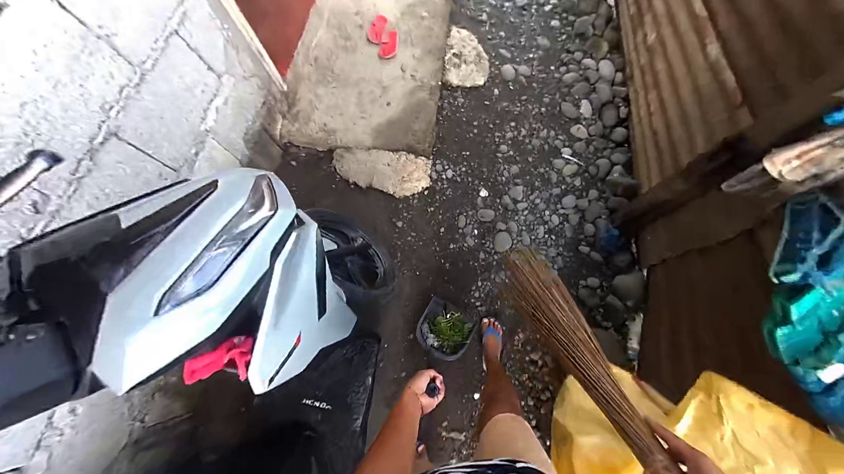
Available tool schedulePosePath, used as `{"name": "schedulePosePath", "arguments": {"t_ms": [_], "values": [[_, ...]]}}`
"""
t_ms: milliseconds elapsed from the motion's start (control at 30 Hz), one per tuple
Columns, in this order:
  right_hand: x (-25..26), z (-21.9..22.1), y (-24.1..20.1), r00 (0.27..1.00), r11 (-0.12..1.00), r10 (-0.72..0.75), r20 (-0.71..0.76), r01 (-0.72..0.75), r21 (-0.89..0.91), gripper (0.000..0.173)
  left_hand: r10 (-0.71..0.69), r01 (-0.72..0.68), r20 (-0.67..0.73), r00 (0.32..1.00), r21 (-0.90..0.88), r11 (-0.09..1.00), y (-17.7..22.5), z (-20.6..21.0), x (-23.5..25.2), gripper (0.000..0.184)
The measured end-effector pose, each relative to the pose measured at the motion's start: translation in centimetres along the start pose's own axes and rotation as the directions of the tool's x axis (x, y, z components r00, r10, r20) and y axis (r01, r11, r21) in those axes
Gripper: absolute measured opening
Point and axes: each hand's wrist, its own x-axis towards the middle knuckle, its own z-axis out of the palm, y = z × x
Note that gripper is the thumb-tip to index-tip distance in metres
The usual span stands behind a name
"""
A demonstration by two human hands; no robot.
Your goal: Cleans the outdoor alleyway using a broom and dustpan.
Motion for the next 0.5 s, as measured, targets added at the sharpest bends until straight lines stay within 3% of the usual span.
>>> {"name": "schedulePosePath", "arguments": {"t_ms": [133,267,400,500], "values": [[16.9,-6.6,-11.1,0.997,0.969,-0.067,0.029,0.072,-0.237,0.088,0.017,-0.02,-0.049,0.999,-0.078,0.997,4.1,5.9,2.2,0.018],[30.2,-11.4,-25.5,0.99,0.893,-0.117,0.078,0.139,-0.428,0.088,-0.006,-0.012,-0.085,0.996,-0.211,0.978,7.4,12.4,3.9,0.017],[41.0,-11.3,-37.6,0.973,0.769,-0.221,0.072,0.219,-0.601,0.079,-0.029,-0.012,-0.124,0.992,-0.32,0.947,10.4,16.2,5.8,0.017],[46.9,-8.5,-43.0,0.971,0.679,-0.237,0.031,0.189,-0.709,0.079,-0.043,0.0,-0.124,0.991,-0.332,0.943,12.0,17.9,7.1,0.019]]}}
